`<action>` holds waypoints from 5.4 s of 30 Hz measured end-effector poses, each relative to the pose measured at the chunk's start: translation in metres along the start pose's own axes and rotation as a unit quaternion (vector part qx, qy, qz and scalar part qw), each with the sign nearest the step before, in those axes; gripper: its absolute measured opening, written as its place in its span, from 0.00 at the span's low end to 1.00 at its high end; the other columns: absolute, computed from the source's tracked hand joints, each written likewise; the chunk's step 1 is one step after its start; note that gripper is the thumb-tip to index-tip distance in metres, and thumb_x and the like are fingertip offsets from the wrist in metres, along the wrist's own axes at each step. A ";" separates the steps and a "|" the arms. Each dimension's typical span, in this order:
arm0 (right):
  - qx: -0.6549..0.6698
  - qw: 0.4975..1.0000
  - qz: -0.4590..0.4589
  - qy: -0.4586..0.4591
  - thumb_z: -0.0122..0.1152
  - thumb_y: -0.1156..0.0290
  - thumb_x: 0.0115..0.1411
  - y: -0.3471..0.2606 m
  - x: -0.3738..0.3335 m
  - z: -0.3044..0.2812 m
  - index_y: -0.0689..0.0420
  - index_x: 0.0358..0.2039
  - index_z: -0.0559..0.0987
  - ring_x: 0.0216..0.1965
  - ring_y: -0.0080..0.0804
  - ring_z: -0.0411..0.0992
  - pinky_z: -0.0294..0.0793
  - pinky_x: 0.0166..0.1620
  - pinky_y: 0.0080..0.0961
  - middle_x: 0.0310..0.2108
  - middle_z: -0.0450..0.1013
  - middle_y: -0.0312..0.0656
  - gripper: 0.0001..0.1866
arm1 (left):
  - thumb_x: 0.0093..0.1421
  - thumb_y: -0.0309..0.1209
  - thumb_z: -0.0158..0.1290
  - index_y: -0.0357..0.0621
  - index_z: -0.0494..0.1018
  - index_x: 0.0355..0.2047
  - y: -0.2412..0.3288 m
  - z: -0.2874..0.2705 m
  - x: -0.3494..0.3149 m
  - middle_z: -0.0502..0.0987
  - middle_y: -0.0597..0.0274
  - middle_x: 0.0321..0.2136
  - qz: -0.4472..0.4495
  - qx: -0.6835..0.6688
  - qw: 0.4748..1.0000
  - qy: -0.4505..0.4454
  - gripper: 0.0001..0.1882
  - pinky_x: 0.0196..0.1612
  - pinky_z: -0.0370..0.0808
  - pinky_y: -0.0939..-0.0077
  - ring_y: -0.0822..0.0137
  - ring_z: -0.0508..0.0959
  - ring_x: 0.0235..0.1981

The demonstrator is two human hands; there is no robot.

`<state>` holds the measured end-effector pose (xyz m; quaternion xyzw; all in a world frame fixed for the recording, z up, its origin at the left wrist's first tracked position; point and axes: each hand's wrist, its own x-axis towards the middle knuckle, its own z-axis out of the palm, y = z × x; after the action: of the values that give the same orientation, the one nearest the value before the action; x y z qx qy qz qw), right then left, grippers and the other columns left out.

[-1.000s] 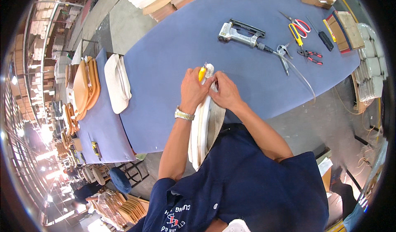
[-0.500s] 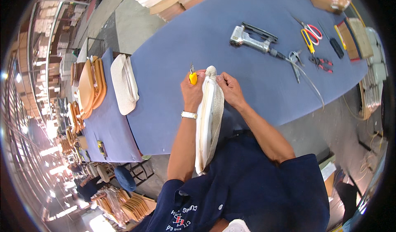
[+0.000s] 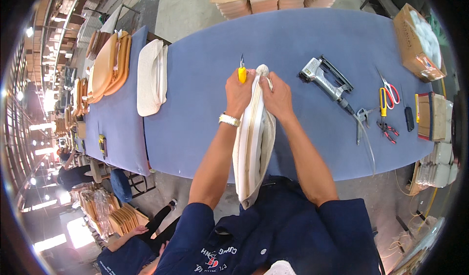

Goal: The person staples fabric onto cushion foam using a pneumatic staple gun, trims excess fabric with a utility knife, and folds the edges to finish the cushion. The person repeats this process for multiple cushions on a workbench.

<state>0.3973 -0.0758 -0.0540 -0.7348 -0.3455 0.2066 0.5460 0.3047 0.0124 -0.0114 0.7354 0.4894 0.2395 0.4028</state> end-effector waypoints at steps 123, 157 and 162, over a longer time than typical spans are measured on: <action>0.175 0.983 0.042 -0.041 0.58 0.60 0.71 0.020 -0.020 -0.014 0.57 0.35 0.72 0.32 0.25 0.70 0.70 0.37 0.27 0.29 0.72 0.35 0.14 | 0.73 0.37 0.47 0.39 0.69 0.60 0.002 -0.053 -0.063 0.82 0.43 0.32 0.076 0.111 0.987 -0.091 0.20 0.35 0.77 0.52 0.42 0.82 0.32; -0.060 0.987 -0.129 -0.071 0.63 0.74 0.62 0.000 -0.005 -0.060 0.59 0.44 0.78 0.40 0.40 0.77 0.76 0.42 0.35 0.40 0.76 0.44 0.10 | 0.68 0.43 0.55 0.53 0.83 0.48 0.009 -0.005 -0.003 0.77 0.56 0.40 0.141 0.084 0.977 -0.138 0.15 0.42 0.78 0.57 0.51 0.81 0.39; -0.179 0.963 -0.177 -0.099 0.67 0.67 0.61 -0.017 -0.004 -0.069 0.56 0.43 0.79 0.40 0.49 0.77 0.77 0.41 0.42 0.41 0.75 0.46 0.12 | 0.68 0.42 0.55 0.50 0.83 0.45 -0.011 0.010 0.009 0.78 0.55 0.36 0.117 0.053 0.981 -0.147 0.14 0.41 0.76 0.57 0.49 0.80 0.38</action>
<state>0.4371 -0.1213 -0.0166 -0.7232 -0.5538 0.1132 0.3968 0.3096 0.0198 -0.0266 0.8353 0.3474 0.1482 0.3995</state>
